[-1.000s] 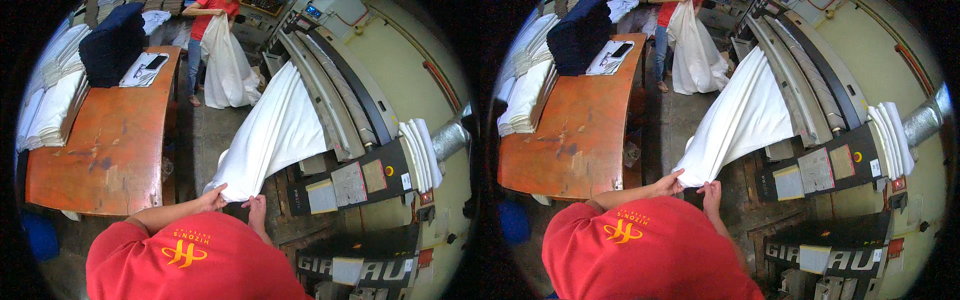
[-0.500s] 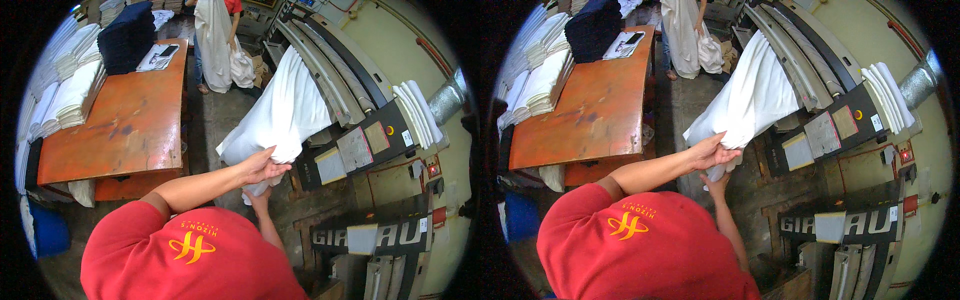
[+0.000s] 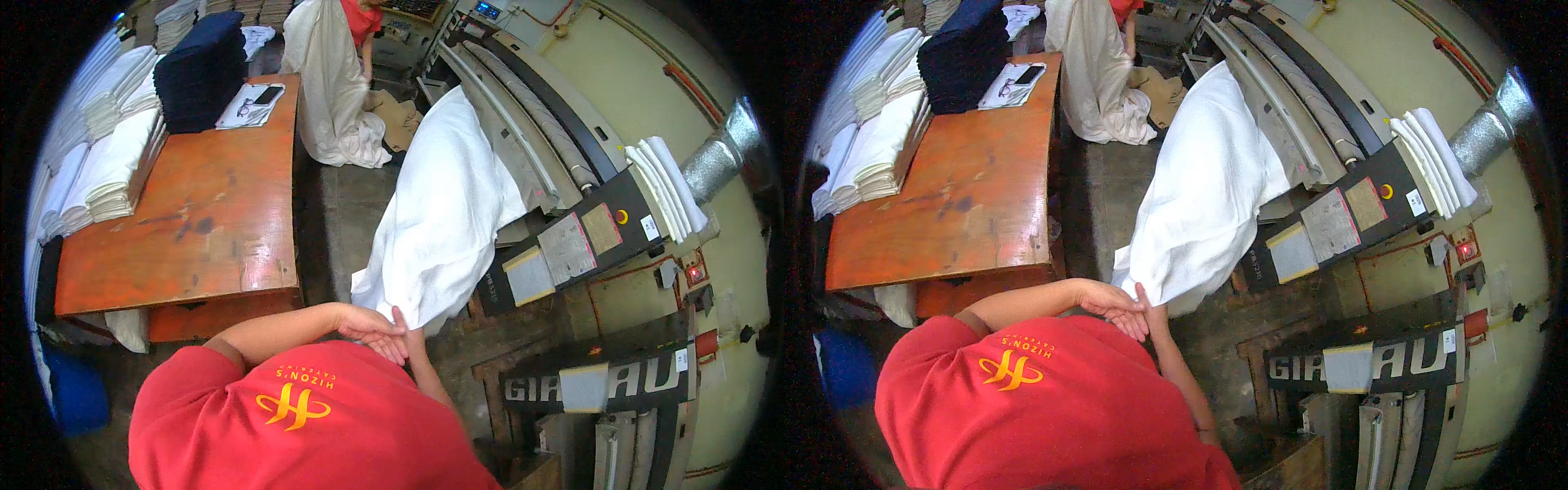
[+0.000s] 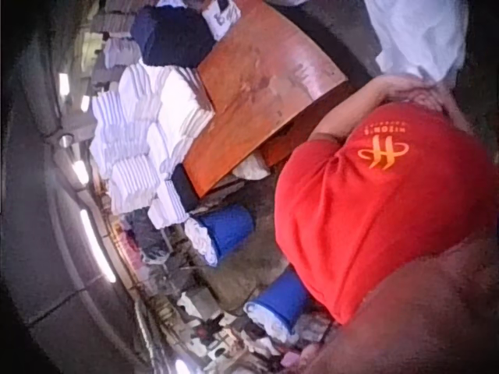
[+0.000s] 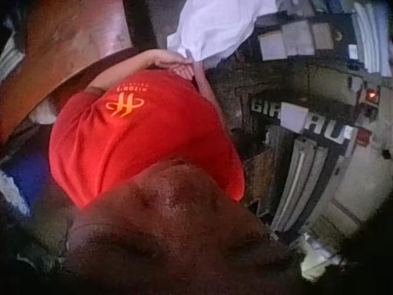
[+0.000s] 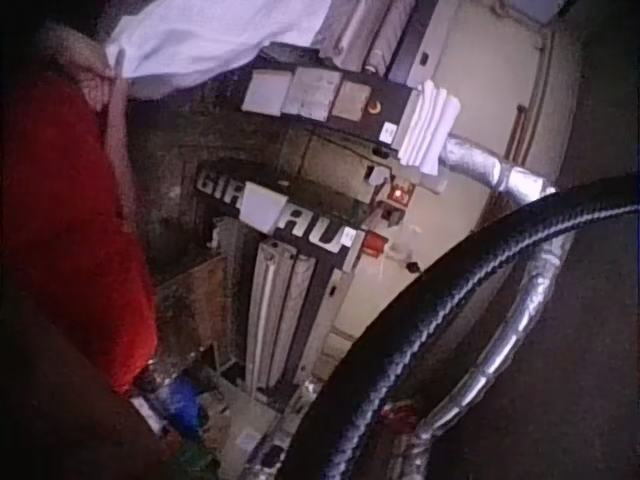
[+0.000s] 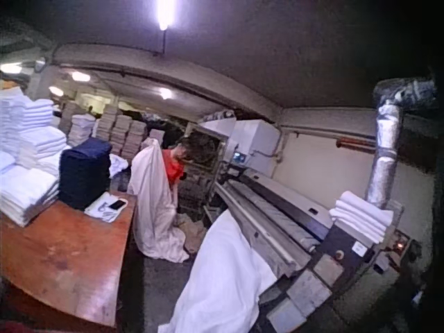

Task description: The person folds white linens by hand on a wooden table, smoothing and aligning edges before stacking them. A coworker in the background operates a large industrial machine, feeding and retrieving linens.

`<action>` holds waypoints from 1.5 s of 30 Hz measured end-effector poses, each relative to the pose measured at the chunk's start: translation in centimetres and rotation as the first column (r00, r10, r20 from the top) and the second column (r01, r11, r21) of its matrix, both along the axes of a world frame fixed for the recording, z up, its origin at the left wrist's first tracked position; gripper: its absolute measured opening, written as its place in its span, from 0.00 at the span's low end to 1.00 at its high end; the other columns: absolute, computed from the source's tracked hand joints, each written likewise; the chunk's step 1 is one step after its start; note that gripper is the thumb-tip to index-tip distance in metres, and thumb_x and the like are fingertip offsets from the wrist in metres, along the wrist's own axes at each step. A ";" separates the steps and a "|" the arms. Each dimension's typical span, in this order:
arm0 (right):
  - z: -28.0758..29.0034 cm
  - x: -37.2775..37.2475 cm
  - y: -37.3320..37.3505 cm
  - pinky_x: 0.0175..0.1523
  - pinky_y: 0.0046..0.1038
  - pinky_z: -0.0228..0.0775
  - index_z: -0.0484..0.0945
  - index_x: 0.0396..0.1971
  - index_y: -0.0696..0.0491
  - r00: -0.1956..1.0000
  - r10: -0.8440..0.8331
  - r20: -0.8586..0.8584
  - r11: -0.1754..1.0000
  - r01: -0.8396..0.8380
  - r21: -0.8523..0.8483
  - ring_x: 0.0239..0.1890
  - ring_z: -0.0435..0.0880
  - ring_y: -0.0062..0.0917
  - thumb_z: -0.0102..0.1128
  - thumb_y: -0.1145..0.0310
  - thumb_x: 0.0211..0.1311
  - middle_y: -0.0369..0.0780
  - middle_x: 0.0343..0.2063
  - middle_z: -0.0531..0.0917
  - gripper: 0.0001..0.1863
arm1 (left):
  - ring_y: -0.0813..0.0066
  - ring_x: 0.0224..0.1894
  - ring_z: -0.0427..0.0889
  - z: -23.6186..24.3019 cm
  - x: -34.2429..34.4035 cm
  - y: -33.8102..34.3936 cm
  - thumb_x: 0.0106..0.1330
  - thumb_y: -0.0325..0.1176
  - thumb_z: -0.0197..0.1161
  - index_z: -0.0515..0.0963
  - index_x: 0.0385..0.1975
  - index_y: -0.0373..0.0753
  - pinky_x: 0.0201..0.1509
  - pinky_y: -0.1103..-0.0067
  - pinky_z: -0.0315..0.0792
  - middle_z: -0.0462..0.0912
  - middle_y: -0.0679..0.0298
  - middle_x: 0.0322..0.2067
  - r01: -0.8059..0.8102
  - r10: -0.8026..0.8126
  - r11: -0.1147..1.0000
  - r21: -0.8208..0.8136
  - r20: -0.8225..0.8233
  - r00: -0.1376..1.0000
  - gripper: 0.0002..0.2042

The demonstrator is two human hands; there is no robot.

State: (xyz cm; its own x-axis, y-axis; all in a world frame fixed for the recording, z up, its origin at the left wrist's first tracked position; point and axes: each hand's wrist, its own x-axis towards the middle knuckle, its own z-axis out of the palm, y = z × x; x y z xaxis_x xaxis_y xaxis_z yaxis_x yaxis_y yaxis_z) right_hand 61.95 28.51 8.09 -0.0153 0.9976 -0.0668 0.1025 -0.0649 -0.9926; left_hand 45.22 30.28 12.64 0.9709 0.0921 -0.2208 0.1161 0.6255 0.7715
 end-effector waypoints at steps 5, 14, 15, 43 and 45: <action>2.8 -1.5 1.1 0.56 0.31 0.64 0.70 0.52 0.65 0.992 0.090 0.085 0.991 -0.097 0.088 0.52 0.75 0.34 0.57 0.56 0.64 0.49 0.48 0.78 0.27 | 0.61 0.62 0.67 -6.0 -4.6 0.6 0.61 0.72 0.33 0.62 0.60 0.29 0.67 0.68 0.58 0.68 0.48 0.58 -0.182 0.170 0.974 -0.137 -0.100 0.980 0.47; 7.1 -4.9 -3.0 0.57 0.28 0.64 0.66 0.55 0.64 0.979 0.203 0.031 0.979 -0.202 -0.036 0.55 0.73 0.31 0.62 0.61 0.61 0.48 0.52 0.74 0.29 | 0.57 0.66 0.61 -14.6 -5.2 1.6 0.66 0.65 0.36 0.59 0.65 0.42 0.69 0.55 0.49 0.63 0.56 0.64 -0.632 0.833 0.152 -0.760 -0.246 0.496 0.37; 8.3 -4.6 -3.6 0.56 0.28 0.64 0.66 0.55 0.64 0.985 0.173 0.025 0.983 -0.171 -0.060 0.54 0.73 0.30 0.63 0.62 0.60 0.48 0.52 0.75 0.29 | 0.57 0.66 0.61 -15.3 -5.3 2.1 0.66 0.63 0.38 0.59 0.64 0.41 0.69 0.55 0.49 0.63 0.56 0.64 -0.665 0.841 0.173 -0.726 -0.242 0.483 0.36; 1.4 20.0 -12.2 0.57 0.39 0.66 0.67 0.57 0.53 0.538 -0.681 -0.497 0.690 0.698 -0.190 0.52 0.73 0.34 0.50 0.44 0.63 0.46 0.52 0.74 0.32 | 0.65 0.46 0.79 -4.0 -2.2 13.3 0.60 0.33 0.60 0.70 0.52 0.33 0.53 0.68 0.73 0.79 0.58 0.44 -0.752 0.761 0.637 -0.172 -0.019 0.649 0.21; -1.6 15.0 -9.4 0.62 0.39 0.59 0.62 0.60 0.54 0.612 -0.779 -0.137 0.592 0.645 -0.484 0.58 0.67 0.38 0.50 0.41 0.63 0.47 0.59 0.65 0.36 | 0.74 0.46 0.76 1.3 -0.1 9.6 0.57 0.34 0.63 0.69 0.55 0.34 0.50 0.74 0.73 0.78 0.61 0.45 -0.475 0.515 0.698 0.536 0.085 0.853 0.25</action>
